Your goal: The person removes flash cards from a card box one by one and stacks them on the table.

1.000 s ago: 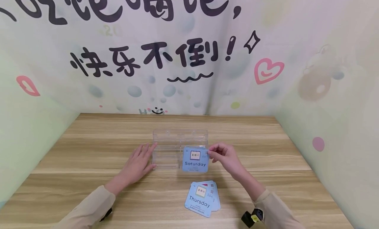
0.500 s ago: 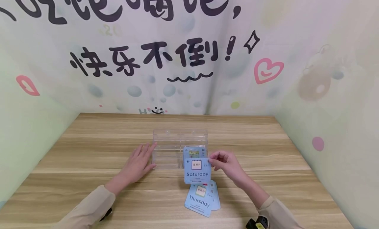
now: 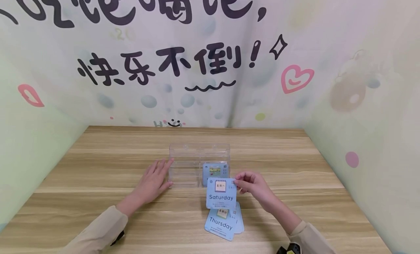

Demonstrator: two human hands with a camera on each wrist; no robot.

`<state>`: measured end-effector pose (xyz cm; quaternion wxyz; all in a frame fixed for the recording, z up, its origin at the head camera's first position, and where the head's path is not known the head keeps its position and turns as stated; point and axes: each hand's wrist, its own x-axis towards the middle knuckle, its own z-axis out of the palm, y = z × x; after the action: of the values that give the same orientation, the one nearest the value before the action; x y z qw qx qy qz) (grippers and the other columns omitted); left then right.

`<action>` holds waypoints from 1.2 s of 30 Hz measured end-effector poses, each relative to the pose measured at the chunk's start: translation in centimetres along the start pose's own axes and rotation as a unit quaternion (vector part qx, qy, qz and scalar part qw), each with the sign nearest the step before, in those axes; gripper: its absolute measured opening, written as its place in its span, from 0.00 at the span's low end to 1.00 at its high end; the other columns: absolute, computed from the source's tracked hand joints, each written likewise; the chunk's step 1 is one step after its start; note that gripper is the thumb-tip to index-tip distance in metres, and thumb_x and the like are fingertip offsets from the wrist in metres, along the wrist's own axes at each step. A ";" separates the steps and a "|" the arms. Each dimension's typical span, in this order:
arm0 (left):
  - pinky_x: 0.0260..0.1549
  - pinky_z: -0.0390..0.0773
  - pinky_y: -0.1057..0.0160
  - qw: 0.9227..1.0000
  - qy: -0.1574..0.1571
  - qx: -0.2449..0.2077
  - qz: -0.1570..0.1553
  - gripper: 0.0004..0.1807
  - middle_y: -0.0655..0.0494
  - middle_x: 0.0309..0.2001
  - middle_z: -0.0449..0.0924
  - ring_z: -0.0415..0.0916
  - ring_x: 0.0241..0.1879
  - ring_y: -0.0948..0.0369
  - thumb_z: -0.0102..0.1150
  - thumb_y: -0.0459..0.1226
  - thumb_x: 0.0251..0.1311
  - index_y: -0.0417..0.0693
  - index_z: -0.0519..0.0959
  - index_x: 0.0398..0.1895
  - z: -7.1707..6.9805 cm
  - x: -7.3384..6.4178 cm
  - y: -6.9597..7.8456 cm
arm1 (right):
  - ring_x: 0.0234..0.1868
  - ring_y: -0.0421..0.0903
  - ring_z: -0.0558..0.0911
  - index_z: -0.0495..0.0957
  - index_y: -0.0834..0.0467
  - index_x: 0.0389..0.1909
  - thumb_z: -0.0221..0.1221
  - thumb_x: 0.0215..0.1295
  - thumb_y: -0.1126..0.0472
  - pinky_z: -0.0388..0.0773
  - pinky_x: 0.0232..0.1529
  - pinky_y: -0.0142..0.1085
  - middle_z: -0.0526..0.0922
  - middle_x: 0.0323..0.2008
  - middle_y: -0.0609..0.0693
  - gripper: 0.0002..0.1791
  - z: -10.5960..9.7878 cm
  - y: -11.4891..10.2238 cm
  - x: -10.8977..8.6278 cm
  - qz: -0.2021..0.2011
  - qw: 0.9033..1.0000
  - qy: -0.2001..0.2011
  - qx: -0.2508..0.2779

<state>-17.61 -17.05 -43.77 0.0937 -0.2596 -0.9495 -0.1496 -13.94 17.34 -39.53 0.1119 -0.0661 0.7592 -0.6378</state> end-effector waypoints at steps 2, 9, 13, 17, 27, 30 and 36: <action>0.57 0.54 0.37 1.000 -0.001 0.001 0.000 0.41 0.31 0.63 0.56 0.51 0.62 0.35 0.56 0.45 0.59 0.48 0.45 0.70 0.0 0.0 0.0 | 0.31 0.43 0.76 0.73 0.70 0.38 0.57 0.59 0.64 0.77 0.33 0.34 0.78 0.30 0.50 0.11 0.0 0.2 -0.1 0.013 1.000 0.001 0.005; 0.58 0.54 0.37 1.000 -0.001 0.003 0.000 0.41 0.31 0.63 0.56 0.51 0.62 0.35 0.56 0.45 0.59 0.47 0.45 0.69 0.0 0.0 0.0 | 0.30 0.43 0.76 0.73 0.70 0.38 0.57 0.59 0.65 0.77 0.32 0.32 0.78 0.29 0.51 0.11 0.0 0.9 -0.4 0.038 0.999 -0.008 0.024; 0.58 0.54 0.37 1.000 -0.002 0.002 -0.001 0.41 0.31 0.63 0.56 0.50 0.62 0.35 0.56 0.45 0.59 0.47 0.45 0.69 0.0 0.0 0.0 | 0.29 0.43 0.76 0.73 0.70 0.38 0.57 0.59 0.64 0.76 0.31 0.32 0.79 0.29 0.51 0.12 0.0 1.2 -0.7 0.051 0.998 -0.014 0.028; 0.58 0.54 0.37 1.000 -0.002 0.000 -0.001 0.41 0.31 0.63 0.56 0.51 0.62 0.34 0.56 0.45 0.59 0.47 0.45 0.69 0.0 0.0 0.0 | 0.29 0.43 0.76 0.73 0.69 0.37 0.57 0.59 0.64 0.76 0.31 0.32 0.78 0.28 0.51 0.11 0.0 1.6 -1.0 0.071 0.997 -0.021 0.035; 0.57 0.54 0.37 1.000 0.002 0.000 0.002 0.41 0.31 0.63 0.57 0.51 0.62 0.34 0.57 0.45 0.58 0.47 0.46 0.69 0.0 0.0 0.0 | 0.26 0.41 0.75 0.73 0.68 0.36 0.58 0.57 0.64 0.76 0.28 0.30 0.78 0.26 0.50 0.11 -0.1 2.9 -1.3 0.096 0.993 -0.043 0.051; 0.57 0.54 0.37 1.000 0.002 -0.001 0.002 0.41 0.31 0.63 0.57 0.51 0.62 0.34 0.57 0.45 0.58 0.48 0.46 0.69 0.0 0.0 0.0 | 0.26 0.41 0.76 0.73 0.68 0.36 0.58 0.57 0.64 0.76 0.28 0.29 0.78 0.26 0.51 0.11 -0.2 3.1 -1.4 0.099 0.993 -0.047 0.050; 0.57 0.55 0.36 1.000 0.002 -0.001 0.002 0.41 0.31 0.63 0.57 0.51 0.62 0.34 0.57 0.45 0.58 0.48 0.46 0.69 0.0 0.0 -0.1 | 0.27 0.41 0.76 0.73 0.68 0.37 0.57 0.58 0.63 0.76 0.28 0.29 0.78 0.26 0.50 0.11 -0.3 3.5 -1.4 0.105 0.992 -0.057 0.038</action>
<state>-17.67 -17.07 -43.80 0.0957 -0.2609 -0.9486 -0.1513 -12.50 18.61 -42.82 0.2241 -0.0179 0.7295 -0.6460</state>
